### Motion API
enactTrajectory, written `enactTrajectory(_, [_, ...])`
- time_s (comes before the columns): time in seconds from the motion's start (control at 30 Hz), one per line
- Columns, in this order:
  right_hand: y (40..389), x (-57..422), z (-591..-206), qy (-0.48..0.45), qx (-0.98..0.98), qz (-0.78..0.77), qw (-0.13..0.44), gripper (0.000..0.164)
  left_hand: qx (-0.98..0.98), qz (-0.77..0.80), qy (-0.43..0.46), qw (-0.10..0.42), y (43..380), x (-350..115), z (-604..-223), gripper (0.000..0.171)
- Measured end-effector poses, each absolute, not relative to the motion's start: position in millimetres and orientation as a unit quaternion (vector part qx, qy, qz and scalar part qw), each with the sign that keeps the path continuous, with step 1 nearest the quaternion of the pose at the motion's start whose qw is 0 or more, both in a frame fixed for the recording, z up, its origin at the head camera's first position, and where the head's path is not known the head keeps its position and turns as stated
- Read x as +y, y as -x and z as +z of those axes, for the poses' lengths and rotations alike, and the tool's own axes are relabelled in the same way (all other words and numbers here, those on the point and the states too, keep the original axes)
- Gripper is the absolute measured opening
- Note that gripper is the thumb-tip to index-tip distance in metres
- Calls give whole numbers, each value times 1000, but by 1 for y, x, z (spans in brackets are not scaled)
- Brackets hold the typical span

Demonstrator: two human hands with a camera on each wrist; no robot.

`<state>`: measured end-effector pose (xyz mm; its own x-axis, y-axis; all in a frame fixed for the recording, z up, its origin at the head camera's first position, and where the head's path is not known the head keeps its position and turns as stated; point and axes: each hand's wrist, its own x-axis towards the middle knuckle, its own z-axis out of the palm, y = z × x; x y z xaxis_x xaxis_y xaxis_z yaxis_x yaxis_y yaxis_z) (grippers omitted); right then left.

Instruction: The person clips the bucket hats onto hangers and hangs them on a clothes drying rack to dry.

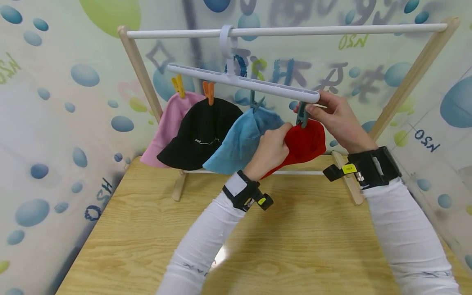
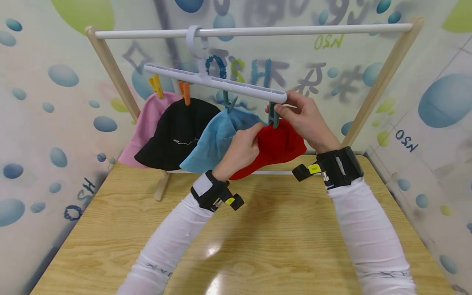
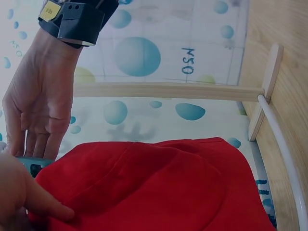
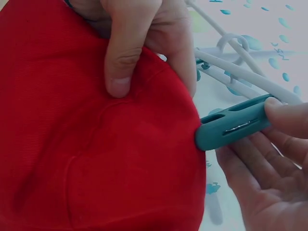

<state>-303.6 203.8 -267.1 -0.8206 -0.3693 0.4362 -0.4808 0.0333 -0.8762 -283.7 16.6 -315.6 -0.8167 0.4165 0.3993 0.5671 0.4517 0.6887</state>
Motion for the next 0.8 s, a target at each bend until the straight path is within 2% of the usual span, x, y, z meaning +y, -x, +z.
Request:
enactTrajectory(0.37, [305,204,-267,-281,-752,593,67,30,-851,-420,295,111,284,16,-309,28])
enactTrajectory(0.63, [313,212,-270,-305,-739,597,73,22,-847,-431,291,110,281,13,-309,30])
enactTrajectory(0.8, [314,217,-273,-311,-732,603,63,26,-843,-438,293,104,280,12,-309,32])
